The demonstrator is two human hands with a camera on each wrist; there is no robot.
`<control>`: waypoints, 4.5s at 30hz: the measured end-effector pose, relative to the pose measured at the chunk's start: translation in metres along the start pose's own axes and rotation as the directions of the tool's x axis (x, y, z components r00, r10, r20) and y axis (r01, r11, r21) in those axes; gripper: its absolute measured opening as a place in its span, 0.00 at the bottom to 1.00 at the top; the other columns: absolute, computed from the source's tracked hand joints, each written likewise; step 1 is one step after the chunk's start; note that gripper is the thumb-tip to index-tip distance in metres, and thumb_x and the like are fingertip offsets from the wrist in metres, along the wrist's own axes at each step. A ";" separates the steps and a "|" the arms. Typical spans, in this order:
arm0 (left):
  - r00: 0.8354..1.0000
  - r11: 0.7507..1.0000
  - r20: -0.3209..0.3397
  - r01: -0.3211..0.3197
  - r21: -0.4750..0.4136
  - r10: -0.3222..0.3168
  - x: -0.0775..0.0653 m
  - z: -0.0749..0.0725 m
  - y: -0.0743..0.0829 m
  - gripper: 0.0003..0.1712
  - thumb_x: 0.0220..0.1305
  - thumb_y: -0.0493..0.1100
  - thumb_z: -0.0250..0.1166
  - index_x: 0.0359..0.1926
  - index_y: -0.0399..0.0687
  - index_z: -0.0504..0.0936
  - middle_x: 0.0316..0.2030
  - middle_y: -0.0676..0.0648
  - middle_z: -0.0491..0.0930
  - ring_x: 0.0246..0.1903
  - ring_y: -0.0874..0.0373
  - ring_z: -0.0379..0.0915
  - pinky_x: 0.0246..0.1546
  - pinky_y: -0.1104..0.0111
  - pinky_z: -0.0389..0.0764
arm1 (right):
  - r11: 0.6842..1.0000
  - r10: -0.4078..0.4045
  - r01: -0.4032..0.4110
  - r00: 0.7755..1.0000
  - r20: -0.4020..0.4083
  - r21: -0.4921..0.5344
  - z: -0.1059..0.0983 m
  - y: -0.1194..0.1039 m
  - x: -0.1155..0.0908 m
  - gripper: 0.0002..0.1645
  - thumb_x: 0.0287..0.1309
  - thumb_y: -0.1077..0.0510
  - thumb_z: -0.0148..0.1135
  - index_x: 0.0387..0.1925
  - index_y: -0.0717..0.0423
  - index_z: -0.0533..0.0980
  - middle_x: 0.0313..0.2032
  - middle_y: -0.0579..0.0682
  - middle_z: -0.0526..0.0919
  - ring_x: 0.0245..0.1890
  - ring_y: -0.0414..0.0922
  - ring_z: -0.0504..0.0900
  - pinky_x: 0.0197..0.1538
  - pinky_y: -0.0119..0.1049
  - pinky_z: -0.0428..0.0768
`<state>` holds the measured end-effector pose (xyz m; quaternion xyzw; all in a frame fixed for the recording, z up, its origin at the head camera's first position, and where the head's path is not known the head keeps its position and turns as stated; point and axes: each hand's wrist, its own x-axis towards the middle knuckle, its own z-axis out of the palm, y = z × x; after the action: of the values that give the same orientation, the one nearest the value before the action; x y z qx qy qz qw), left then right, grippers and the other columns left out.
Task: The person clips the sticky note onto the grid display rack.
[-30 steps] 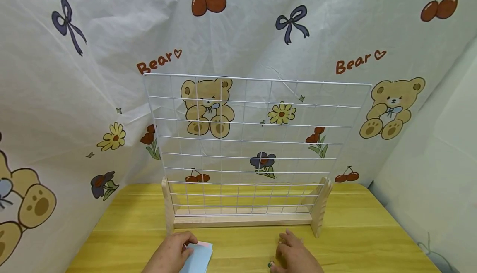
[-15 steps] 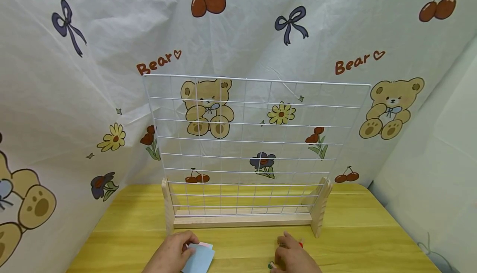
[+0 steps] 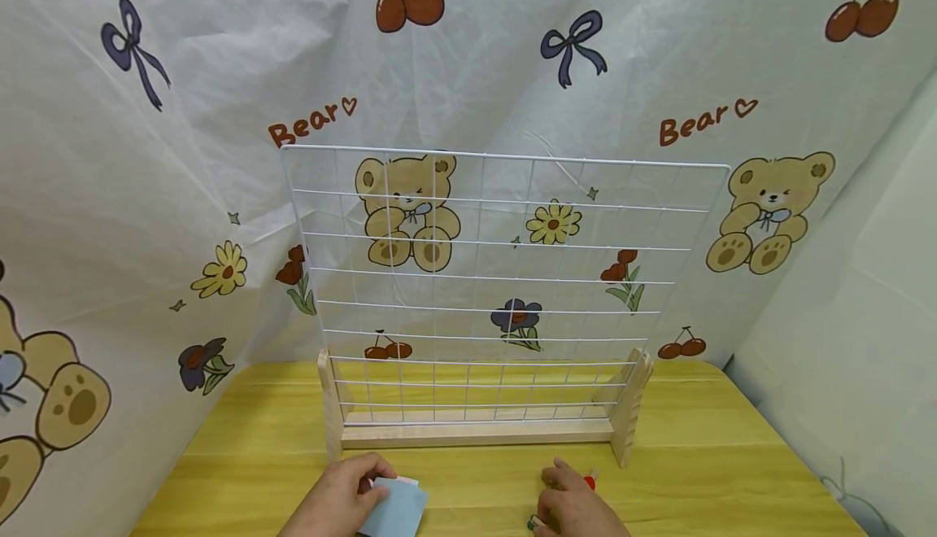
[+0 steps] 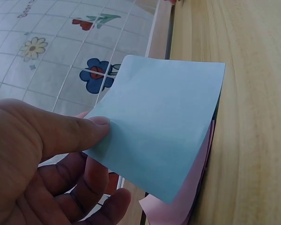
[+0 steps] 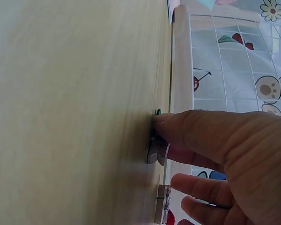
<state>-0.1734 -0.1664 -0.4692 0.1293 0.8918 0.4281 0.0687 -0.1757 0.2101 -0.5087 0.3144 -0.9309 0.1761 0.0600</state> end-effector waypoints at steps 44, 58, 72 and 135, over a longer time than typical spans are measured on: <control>1.000 0.999 -0.028 0.001 -0.051 -0.002 -0.001 -0.002 0.005 0.05 0.68 0.39 0.67 0.44 0.49 0.83 0.30 0.51 0.78 0.27 0.64 0.67 0.29 0.72 0.69 | 0.968 0.143 -0.162 0.984 0.111 0.192 -0.018 -0.012 0.009 0.07 0.63 0.51 0.70 0.31 0.45 0.80 0.29 0.33 0.79 0.32 0.29 0.71 0.32 0.31 0.74; 1.000 0.993 0.005 0.007 -0.114 -0.007 -0.002 -0.004 0.008 0.06 0.69 0.40 0.66 0.46 0.47 0.82 0.32 0.49 0.81 0.29 0.62 0.70 0.30 0.72 0.71 | 0.983 0.070 -0.081 0.995 0.070 0.165 -0.015 -0.011 0.009 0.11 0.60 0.54 0.71 0.42 0.54 0.83 0.27 0.34 0.73 0.27 0.27 0.63 0.29 0.27 0.68; 0.999 0.991 -0.048 -0.015 -0.133 0.009 -0.003 -0.005 0.007 0.08 0.69 0.41 0.67 0.46 0.46 0.83 0.44 0.47 0.83 0.39 0.56 0.77 0.36 0.68 0.81 | 0.972 0.098 -0.117 0.990 0.103 0.202 -0.017 -0.010 0.009 0.07 0.61 0.52 0.71 0.37 0.49 0.81 0.27 0.33 0.75 0.30 0.28 0.67 0.31 0.29 0.71; 0.880 0.912 -0.379 0.127 -0.390 -0.285 0.005 -0.004 0.007 0.10 0.68 0.42 0.69 0.48 0.46 0.84 0.43 0.50 0.88 0.41 0.67 0.79 0.44 0.72 0.77 | 0.989 0.074 -0.069 0.997 -0.032 0.131 -0.013 -0.015 0.009 0.08 0.67 0.63 0.63 0.45 0.51 0.81 0.35 0.42 0.81 0.31 0.29 0.74 0.32 0.29 0.76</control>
<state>-0.1776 -0.1634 -0.4613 -0.0794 0.8019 0.5891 -0.0605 -0.1737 0.1991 -0.4906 0.2807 -0.9269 0.2441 0.0500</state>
